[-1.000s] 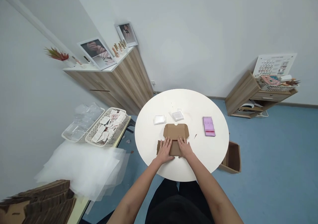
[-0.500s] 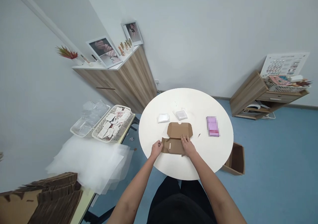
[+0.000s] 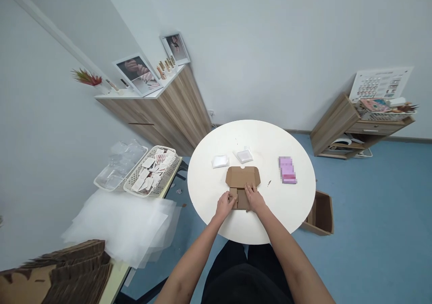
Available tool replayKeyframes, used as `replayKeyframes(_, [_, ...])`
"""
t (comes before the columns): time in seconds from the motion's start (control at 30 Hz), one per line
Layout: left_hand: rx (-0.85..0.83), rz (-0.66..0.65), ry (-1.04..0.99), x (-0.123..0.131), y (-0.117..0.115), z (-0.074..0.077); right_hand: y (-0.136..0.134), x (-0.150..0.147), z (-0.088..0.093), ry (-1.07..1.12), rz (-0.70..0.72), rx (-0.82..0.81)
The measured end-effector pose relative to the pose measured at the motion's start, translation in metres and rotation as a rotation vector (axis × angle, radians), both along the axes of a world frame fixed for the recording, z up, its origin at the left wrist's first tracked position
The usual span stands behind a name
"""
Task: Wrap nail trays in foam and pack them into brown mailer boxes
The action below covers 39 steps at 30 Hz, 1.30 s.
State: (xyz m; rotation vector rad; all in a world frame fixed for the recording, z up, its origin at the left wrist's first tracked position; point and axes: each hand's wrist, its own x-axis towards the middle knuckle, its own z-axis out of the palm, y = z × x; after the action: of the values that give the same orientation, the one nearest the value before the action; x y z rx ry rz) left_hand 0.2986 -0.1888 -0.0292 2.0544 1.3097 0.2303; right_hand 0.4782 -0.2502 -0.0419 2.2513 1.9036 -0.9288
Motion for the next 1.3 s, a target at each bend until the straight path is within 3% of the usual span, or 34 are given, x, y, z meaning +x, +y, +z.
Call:
replayKeyframes(0.33, [0.013,0.022,0.205,0.007,0.013,-0.005,0.000,0.000,-0.008,0.026,0.011,0.032])
replayKeyframes(0.5, [0.100,-0.109,0.236,0.005,0.013,-0.014,0.000,-0.001,-0.005,0.024,-0.008,0.018])
replayKeyframes(0.67, [0.225,-0.130,0.228,0.001,0.008,-0.008,0.002,0.002,-0.002,-0.001,0.035,0.019])
replayKeyframes(0.87, [0.347,-0.510,0.152,-0.005,0.008,-0.011,0.010,0.008,0.010,-0.049,0.101,0.017])
replayKeyframes(0.97, [0.348,-0.510,0.169,-0.005,0.012,-0.022,0.030,0.016,0.027,-0.020,0.052,0.097])
replayKeyframes(1.1, [0.351,-0.445,0.170,-0.001,0.017,-0.030,0.080,0.040,0.044,-0.055,-0.221,0.287])
replayKeyframes(1.3, [0.325,-0.410,0.176,0.004,0.026,-0.029,0.157,0.066,0.032,-0.094,-0.526,0.331])
